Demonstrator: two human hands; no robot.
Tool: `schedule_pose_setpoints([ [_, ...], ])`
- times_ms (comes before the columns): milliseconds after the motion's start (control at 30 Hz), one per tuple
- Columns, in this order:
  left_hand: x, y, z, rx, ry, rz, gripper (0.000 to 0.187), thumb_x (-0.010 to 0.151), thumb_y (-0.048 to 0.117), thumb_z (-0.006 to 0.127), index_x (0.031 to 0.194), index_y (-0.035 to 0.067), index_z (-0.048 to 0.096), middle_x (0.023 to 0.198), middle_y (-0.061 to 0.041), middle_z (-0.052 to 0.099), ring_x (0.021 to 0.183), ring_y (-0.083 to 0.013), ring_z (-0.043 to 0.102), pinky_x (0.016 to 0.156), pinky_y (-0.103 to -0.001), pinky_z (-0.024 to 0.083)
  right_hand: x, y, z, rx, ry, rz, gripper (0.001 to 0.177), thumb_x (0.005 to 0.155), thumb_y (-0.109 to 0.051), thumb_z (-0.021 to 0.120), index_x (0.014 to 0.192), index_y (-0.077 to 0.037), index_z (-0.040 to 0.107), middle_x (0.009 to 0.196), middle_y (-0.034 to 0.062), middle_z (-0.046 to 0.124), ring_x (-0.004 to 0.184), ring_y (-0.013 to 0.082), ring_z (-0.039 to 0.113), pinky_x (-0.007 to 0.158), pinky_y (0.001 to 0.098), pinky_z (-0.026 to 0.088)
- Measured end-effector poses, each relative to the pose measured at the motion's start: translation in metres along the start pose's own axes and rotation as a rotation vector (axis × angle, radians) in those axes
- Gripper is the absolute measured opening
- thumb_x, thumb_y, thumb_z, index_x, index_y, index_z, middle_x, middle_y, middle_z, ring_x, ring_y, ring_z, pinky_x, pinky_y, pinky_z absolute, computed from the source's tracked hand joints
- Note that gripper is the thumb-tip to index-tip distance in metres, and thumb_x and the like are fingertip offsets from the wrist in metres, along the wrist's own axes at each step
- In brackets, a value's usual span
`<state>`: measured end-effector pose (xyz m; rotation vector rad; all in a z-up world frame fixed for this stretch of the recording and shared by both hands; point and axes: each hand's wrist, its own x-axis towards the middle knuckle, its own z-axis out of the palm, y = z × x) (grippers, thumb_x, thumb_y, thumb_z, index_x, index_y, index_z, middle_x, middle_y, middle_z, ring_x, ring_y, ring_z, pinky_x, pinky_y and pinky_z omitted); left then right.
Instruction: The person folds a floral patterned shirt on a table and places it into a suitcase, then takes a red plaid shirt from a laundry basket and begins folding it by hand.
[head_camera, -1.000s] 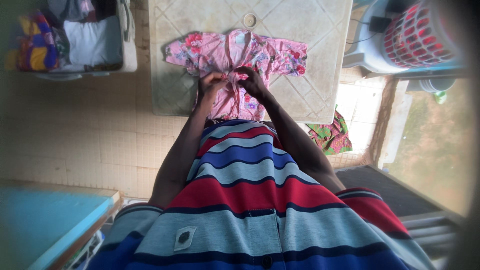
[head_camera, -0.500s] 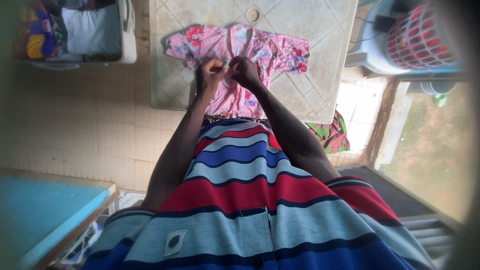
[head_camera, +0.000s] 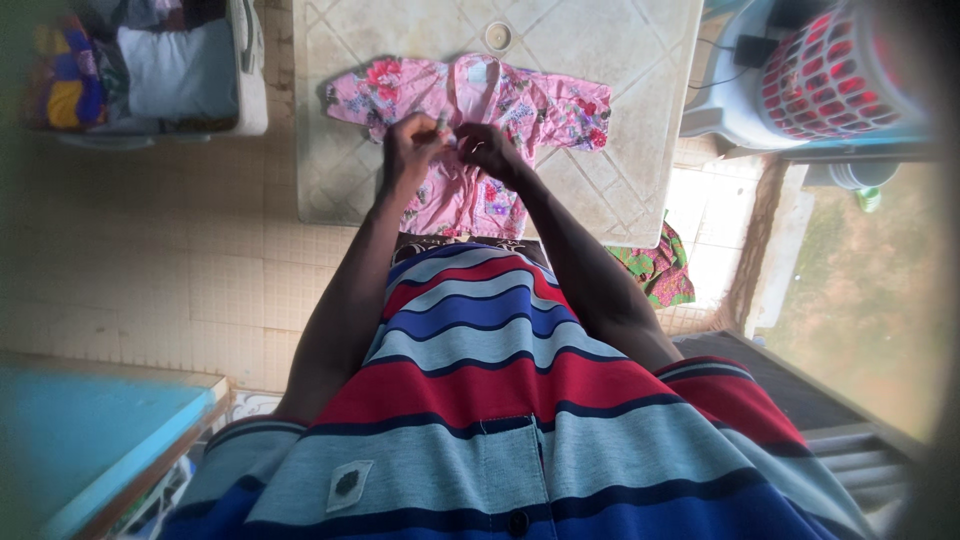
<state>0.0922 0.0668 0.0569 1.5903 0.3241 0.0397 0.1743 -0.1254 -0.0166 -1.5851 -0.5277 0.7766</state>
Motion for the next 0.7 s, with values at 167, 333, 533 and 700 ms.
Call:
schedule_pose_setpoints([
  [167,0.025,-0.025,0.016,0.267,-0.01,0.086,0.013,0.088,0.005,0.075,0.101,0.004,0.071,0.097,-0.007,0.077,0.085,-0.0162,0.076,0.079,-0.032,0.061,-0.006,-0.014,0.014,0.017,0.06,0.193,0.034,0.105,-0.03,0.058,0.111,-0.002,0.075,0.08,0.0116,0.075,0.062,0.0151,0.073,0.05,0.0299,0.06],
  [333,0.015,-0.028,0.016,0.572,-0.094,0.178,0.026,0.086,0.005,0.075,0.111,0.001,0.066,0.097,-0.014,0.071,0.09,-0.0289,0.07,0.076,-0.039,0.054,-0.014,-0.06,0.006,0.125,0.064,0.291,0.037,0.101,-0.037,0.057,0.117,-0.007,0.071,0.084,0.009,0.076,0.06,0.0148,0.072,0.048,0.0294,0.059],
  [533,0.006,-0.014,0.02,0.66,-0.117,0.247,0.03,0.082,0.009,0.083,0.107,0.005,0.067,0.095,-0.011,0.073,0.084,-0.0256,0.074,0.073,-0.037,0.057,-0.017,-0.076,-0.002,0.197,0.077,0.328,0.04,0.1,-0.038,0.064,0.115,-0.002,0.073,0.086,0.0112,0.073,0.059,0.017,0.071,0.049,0.0294,0.057],
  [700,0.001,0.004,0.025,0.567,-0.082,0.306,0.048,0.08,0.008,0.083,0.119,-0.001,0.056,0.095,-0.014,0.071,0.077,-0.0253,0.074,0.068,-0.036,0.057,-0.012,-0.058,-0.001,0.331,0.161,0.332,0.037,0.097,-0.025,0.062,0.126,-0.001,0.059,0.082,0.015,0.069,0.056,0.0216,0.072,0.047,0.0347,0.06],
])
